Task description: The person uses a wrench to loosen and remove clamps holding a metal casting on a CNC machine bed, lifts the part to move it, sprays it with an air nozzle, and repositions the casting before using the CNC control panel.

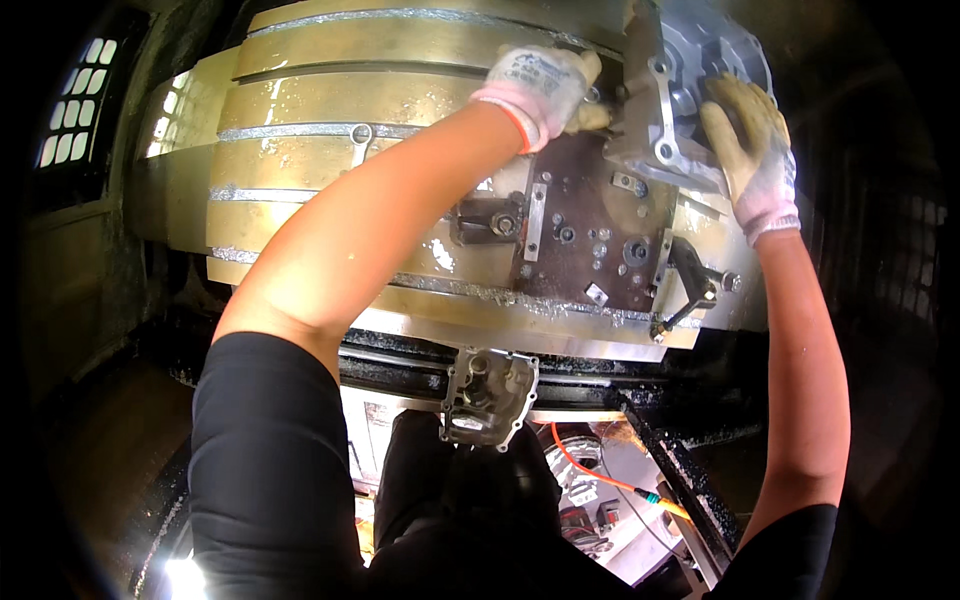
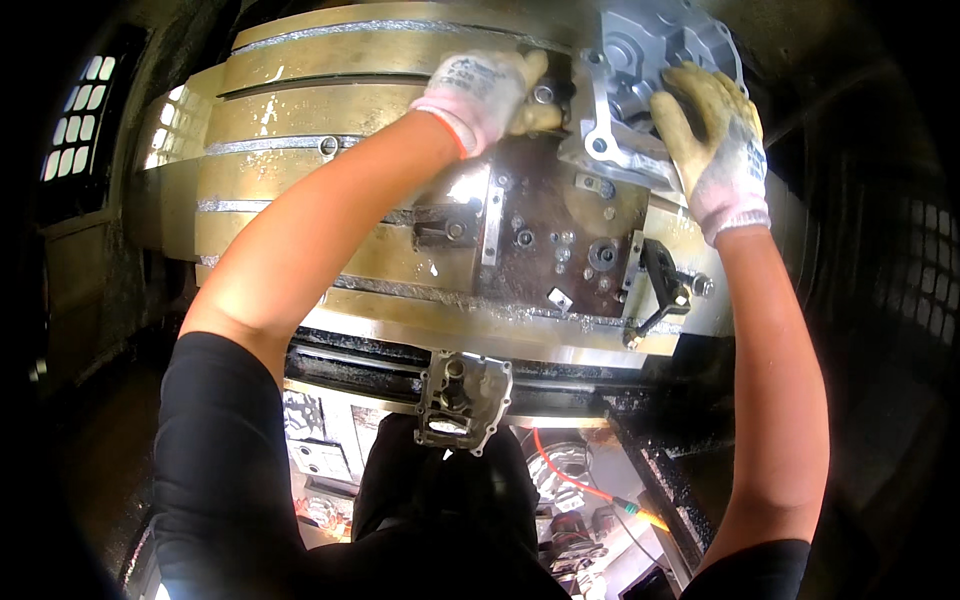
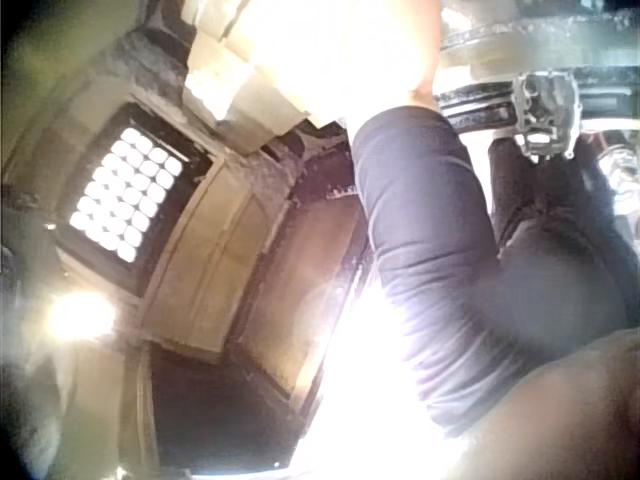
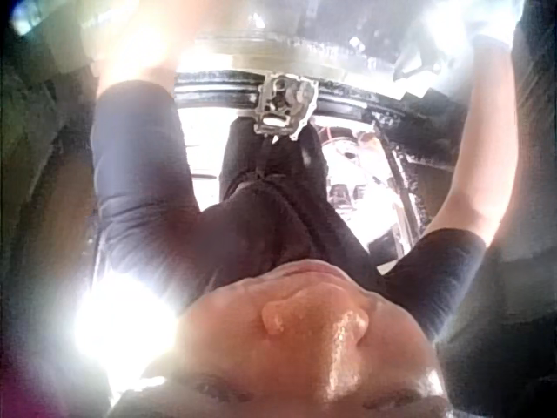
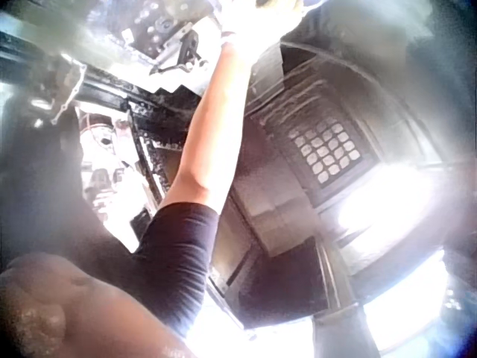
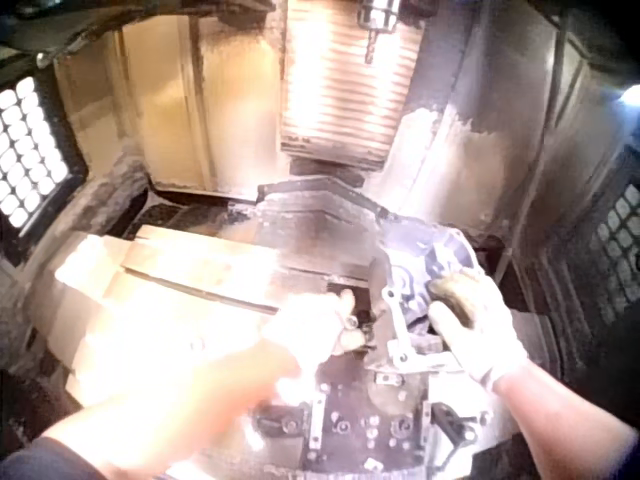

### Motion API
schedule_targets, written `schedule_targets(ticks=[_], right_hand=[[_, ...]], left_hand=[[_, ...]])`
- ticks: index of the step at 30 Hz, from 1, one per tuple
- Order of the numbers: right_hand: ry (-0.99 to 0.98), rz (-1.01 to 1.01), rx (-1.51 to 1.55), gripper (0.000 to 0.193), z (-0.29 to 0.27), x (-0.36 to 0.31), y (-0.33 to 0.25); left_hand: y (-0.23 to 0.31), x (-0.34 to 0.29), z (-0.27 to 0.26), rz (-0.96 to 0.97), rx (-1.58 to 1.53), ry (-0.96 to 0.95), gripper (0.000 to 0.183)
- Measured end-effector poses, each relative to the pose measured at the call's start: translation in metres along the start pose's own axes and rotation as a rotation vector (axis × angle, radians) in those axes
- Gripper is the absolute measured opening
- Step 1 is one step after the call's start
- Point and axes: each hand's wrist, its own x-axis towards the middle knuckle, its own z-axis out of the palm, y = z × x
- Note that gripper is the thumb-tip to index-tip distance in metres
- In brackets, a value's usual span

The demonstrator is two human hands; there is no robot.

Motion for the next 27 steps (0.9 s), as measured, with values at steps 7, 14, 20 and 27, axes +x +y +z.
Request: schedule_targets(ticks=[7, 14, 20, 27], right_hand=[[0.010, -0.050, 0.005, 0.045, 0.000, 0.001, 0.002], [0.059, 0.041, 0.071, 0.044, 0.000, 0.000, -0.004], [0.099, 0.031, 0.111, 0.031, -0.013, -0.005, -0.021], [0.139, 0.173, 0.267, 0.039, -0.012, -0.010, -0.023]], left_hand=[[0.002, 0.015, 0.019, 0.051, -0.229, -0.037, 0.031], [-0.012, 0.028, 0.013, 0.323, -0.052, -0.057, 0.038], [-0.008, 0.015, 0.003, 0.437, -0.052, 0.048, 0.036], [0.053, -0.085, -0.046, -0.157, 0.195, -0.004, 0.028]])
